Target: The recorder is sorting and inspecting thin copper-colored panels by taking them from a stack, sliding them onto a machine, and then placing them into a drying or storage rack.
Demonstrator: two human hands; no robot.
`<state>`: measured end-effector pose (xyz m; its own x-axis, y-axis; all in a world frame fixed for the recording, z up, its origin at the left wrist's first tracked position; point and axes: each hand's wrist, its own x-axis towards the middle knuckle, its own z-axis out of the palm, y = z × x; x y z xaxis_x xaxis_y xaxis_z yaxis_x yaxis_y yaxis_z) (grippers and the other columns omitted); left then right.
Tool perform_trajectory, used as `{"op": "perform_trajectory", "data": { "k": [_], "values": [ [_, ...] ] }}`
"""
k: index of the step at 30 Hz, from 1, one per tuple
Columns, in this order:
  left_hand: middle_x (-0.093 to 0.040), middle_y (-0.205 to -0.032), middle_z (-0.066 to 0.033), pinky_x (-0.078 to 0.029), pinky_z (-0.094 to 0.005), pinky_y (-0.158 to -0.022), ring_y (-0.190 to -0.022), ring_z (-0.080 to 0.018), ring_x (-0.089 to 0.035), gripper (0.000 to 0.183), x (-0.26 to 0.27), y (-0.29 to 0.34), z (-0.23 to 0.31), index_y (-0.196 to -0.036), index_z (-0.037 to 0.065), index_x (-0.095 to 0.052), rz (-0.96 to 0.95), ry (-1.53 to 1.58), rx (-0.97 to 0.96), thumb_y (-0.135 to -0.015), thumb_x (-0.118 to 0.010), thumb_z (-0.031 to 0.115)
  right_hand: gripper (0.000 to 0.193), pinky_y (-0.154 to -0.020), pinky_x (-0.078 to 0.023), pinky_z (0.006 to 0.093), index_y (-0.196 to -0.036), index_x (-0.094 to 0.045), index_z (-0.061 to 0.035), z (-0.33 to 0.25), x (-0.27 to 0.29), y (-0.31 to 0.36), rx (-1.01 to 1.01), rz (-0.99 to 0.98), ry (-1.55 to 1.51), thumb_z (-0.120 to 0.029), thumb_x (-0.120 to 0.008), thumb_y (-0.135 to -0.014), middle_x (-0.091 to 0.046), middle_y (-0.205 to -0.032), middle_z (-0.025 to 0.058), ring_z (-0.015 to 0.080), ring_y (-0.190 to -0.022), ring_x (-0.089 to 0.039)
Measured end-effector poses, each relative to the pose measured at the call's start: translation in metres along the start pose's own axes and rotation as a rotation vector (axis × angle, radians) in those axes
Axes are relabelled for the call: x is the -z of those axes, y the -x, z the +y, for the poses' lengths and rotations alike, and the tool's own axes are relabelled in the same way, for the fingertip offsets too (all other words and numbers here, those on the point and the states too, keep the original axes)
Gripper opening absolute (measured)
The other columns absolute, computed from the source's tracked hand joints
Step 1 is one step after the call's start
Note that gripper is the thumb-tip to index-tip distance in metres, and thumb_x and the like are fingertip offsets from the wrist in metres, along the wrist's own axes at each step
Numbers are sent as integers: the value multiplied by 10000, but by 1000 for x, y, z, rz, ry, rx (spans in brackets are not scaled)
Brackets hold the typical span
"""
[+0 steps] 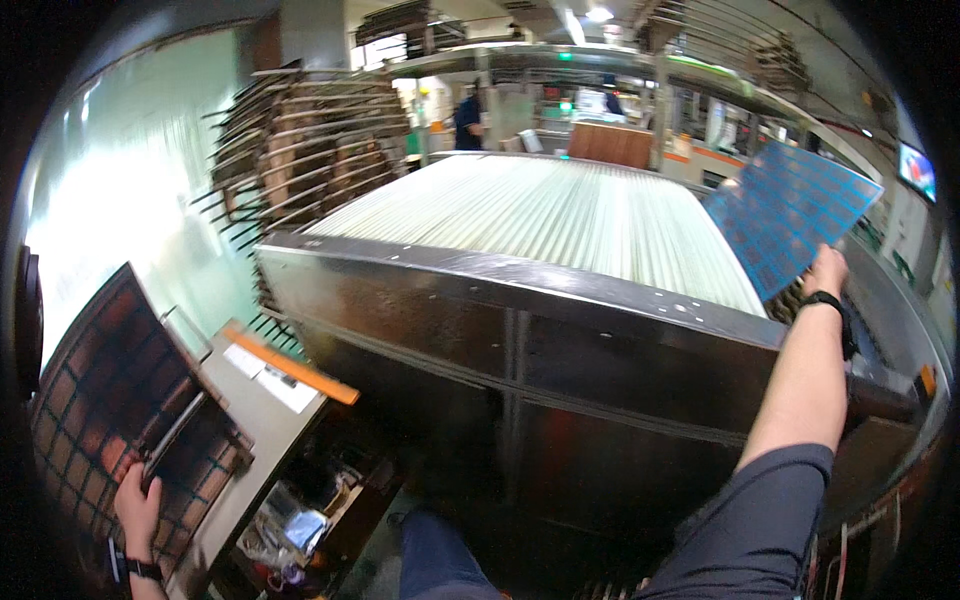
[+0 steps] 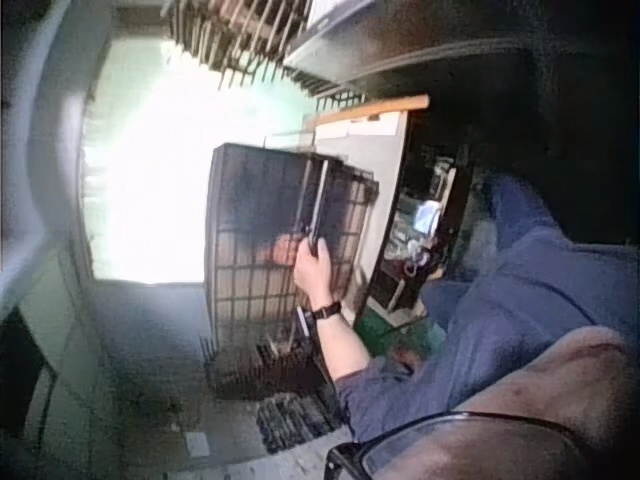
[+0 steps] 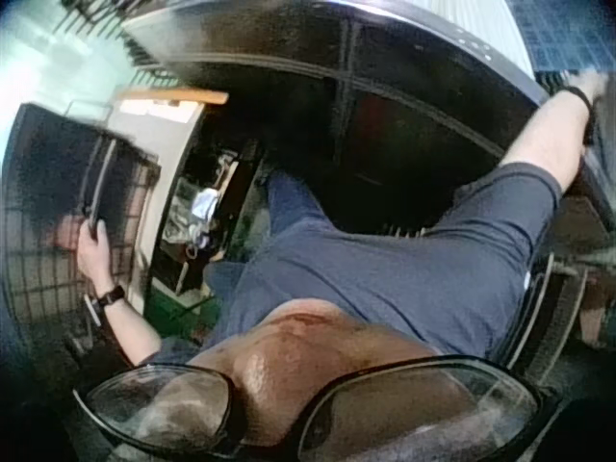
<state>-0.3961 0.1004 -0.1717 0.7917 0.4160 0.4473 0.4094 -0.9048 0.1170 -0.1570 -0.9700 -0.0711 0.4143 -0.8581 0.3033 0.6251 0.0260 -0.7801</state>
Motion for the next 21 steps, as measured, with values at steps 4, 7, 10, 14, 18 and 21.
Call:
{"op": "perform_trajectory", "data": {
  "k": [4,7,10,14,18,21],
  "values": [
    [-654,-1128,-182,-468,-415,-915,-1051,-353,-623,345,-24,19,-72,-1192,-4,-607,188,-83,-28,-895,-646,166,290,-897,-562,536,-1241,-562,-86,31,-33,34,-319,-92,268,-36,-500,-962,-667,-1144,128,323,-1014,-678],
    [-697,-1141,-167,-515,-432,-846,-1026,-359,-661,477,16,9,7,-1241,108,-632,-109,-196,9,-962,-571,490,259,-746,-555,500,-1087,-604,-31,21,-13,-2,-224,158,11,-5,-521,-843,-659,-1055,140,315,-958,-681],
    [-694,-1140,-170,-510,-443,-854,-1032,-363,-657,471,9,4,3,-1239,111,-636,-59,-156,-73,-966,-565,488,197,-678,-490,380,-1034,-695,-14,2,-4,-10,309,357,268,-85,-635,-860,-666,-918,66,215,-766,-620],
    [-696,-1118,-167,-515,-430,-839,-994,-363,-662,428,13,3,7,-1210,97,-652,-93,-113,-13,-966,-581,442,189,-758,-474,353,-1002,-708,-20,-24,-47,41,559,194,103,-174,-697,-893,-676,-915,33,184,-792,-609],
    [-627,-1022,-110,-453,-316,-915,-989,-207,-599,259,4,0,-27,-1142,-7,-618,-110,355,35,-914,-615,115,255,-955,-483,380,-1071,-711,-22,-39,-76,76,635,-22,-77,-224,-659,-924,-698,-1130,95,227,-1034,-644],
    [-628,-1178,-87,-429,-322,-1001,-1123,-194,-572,270,13,-3,-39,-1142,-2,-617,26,583,-10,-935,-646,169,350,-996,-493,383,-1260,-610,-7,-59,-84,116,339,-242,-353,-218,-585,-983,-633,-1268,127,239,-1138,-608]
  ]
}}
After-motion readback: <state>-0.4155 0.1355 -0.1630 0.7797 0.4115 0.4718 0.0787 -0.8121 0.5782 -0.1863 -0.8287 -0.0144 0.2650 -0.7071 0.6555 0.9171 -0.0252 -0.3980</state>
